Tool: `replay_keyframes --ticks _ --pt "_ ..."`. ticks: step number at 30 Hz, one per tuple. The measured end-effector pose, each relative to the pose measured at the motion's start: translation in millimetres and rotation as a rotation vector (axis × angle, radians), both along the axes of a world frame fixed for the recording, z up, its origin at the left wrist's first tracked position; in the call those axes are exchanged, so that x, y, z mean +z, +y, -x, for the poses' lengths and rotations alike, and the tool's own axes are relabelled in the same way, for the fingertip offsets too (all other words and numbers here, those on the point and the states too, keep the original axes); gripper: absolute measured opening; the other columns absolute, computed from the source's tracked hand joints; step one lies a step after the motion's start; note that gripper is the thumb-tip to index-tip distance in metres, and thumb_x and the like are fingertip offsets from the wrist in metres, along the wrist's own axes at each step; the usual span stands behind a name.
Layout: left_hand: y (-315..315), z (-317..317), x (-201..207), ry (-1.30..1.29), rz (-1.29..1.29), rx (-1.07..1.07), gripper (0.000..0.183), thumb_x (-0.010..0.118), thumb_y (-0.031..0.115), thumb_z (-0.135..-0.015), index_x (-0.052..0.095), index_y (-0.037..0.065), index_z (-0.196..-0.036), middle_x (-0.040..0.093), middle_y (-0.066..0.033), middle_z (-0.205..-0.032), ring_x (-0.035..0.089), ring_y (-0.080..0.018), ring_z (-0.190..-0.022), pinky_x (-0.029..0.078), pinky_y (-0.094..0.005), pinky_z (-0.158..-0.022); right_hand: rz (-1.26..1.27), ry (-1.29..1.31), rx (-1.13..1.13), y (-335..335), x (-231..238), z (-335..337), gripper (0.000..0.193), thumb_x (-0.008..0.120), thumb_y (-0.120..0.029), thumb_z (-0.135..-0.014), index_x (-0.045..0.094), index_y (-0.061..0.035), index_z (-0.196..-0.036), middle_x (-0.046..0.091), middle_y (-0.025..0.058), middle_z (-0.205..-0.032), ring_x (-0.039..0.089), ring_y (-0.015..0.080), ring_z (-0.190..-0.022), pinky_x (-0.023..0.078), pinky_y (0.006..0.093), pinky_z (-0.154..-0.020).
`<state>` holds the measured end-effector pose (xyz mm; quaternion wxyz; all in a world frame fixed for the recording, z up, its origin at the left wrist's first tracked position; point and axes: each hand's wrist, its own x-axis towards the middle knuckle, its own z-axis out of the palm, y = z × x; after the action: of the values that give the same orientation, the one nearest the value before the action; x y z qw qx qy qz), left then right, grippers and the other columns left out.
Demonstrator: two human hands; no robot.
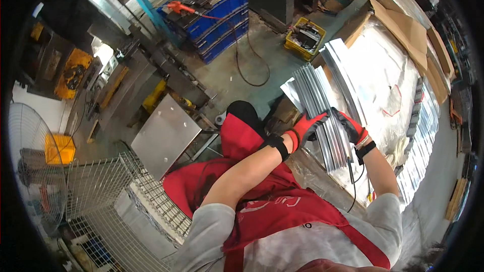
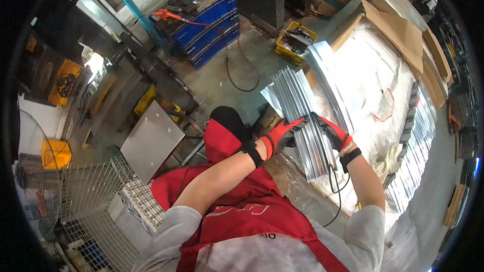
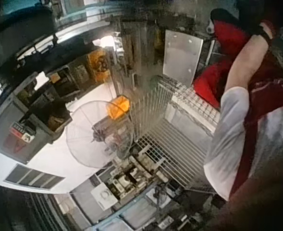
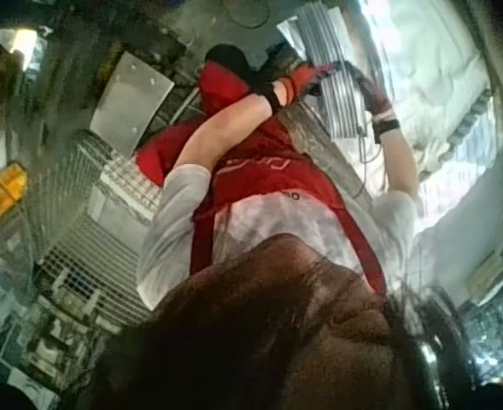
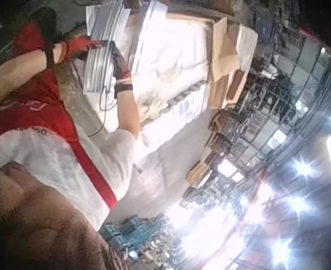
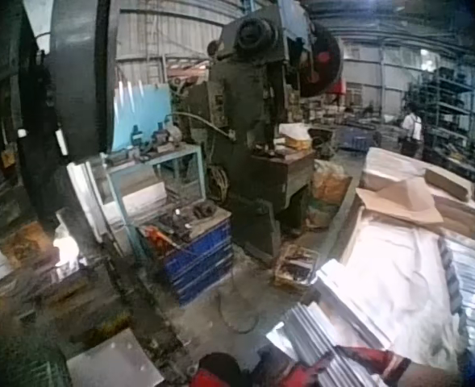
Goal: Manually stamping metal strips using a press and then bundling the finished parts with plastic wrap.
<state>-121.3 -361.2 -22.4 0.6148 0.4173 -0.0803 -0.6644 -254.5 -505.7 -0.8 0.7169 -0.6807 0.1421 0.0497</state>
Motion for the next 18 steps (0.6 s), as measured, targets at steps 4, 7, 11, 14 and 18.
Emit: replay_keyframes --ticks 4,7,11,14,18 --pt "-2.1 7.0 -8.9 -0.039 0.164 0.095 0.033 0.055 0.035 -0.077 0.051 0.016 -0.103 0.054 0.0028 -0.087 0.052 -0.0074 -0.073 0.043 -0.0239 -0.060 0.402 -0.074 0.140 -12.3 7.5 0.6 0.057 0.035 -0.042 -0.084 0.034 -0.0005 -0.123 0.033 0.0112 -0.128 0.027 0.0224 -0.120 0.017 0.0337 -0.100" --pt "-3.3 1.9 -11.3 -0.139 0.027 -0.007 0.032 0.051 0.034 -0.080 0.051 0.015 -0.105 0.055 0.0020 -0.092 0.053 -0.0076 -0.080 0.043 -0.0242 -0.067 0.298 0.039 0.089 -11.3 17.6 -16.0 0.053 0.037 -0.039 -0.085 0.036 -0.0009 -0.122 0.037 0.0100 -0.126 0.030 0.0198 -0.118 0.021 0.0305 -0.098" --pt "-5.4 3.8 -29.6 0.253 0.014 -0.119 0.032 0.047 0.036 -0.083 0.051 0.014 -0.106 0.054 0.0022 -0.096 0.052 -0.0085 -0.085 0.043 -0.0244 -0.072 0.422 0.075 0.316 -21.8 -9.8 -27.7 0.049 0.038 -0.035 -0.086 0.036 -0.0018 -0.122 0.033 0.0099 -0.128 0.029 0.0178 -0.118 0.021 0.0289 -0.097" --pt "9.3 5.7 -24.0 -0.108 0.083 -0.036 0.033 0.045 0.035 -0.084 0.049 0.014 -0.109 0.053 0.0028 -0.099 0.052 -0.0087 -0.085 0.044 -0.0245 -0.073 0.161 0.143 0.209 -22.1 -15.9 -21.1 0.047 0.037 -0.032 -0.087 0.037 -0.0014 -0.121 0.031 0.0116 -0.130 0.021 0.0213 -0.123 0.015 0.0301 -0.099" --pt "16.1 9.8 -25.8 0.305 0.214 0.103 0.035 0.048 0.033 -0.083 0.047 0.015 -0.114 0.052 0.0028 -0.106 0.048 -0.0076 -0.095 0.041 -0.0269 -0.078 0.210 0.181 0.183 -8.4 2.2 -31.4 0.047 0.036 -0.033 -0.087 0.037 -0.0011 -0.121 0.030 0.0109 -0.130 0.020 0.0213 -0.123 0.014 0.0302 -0.100"
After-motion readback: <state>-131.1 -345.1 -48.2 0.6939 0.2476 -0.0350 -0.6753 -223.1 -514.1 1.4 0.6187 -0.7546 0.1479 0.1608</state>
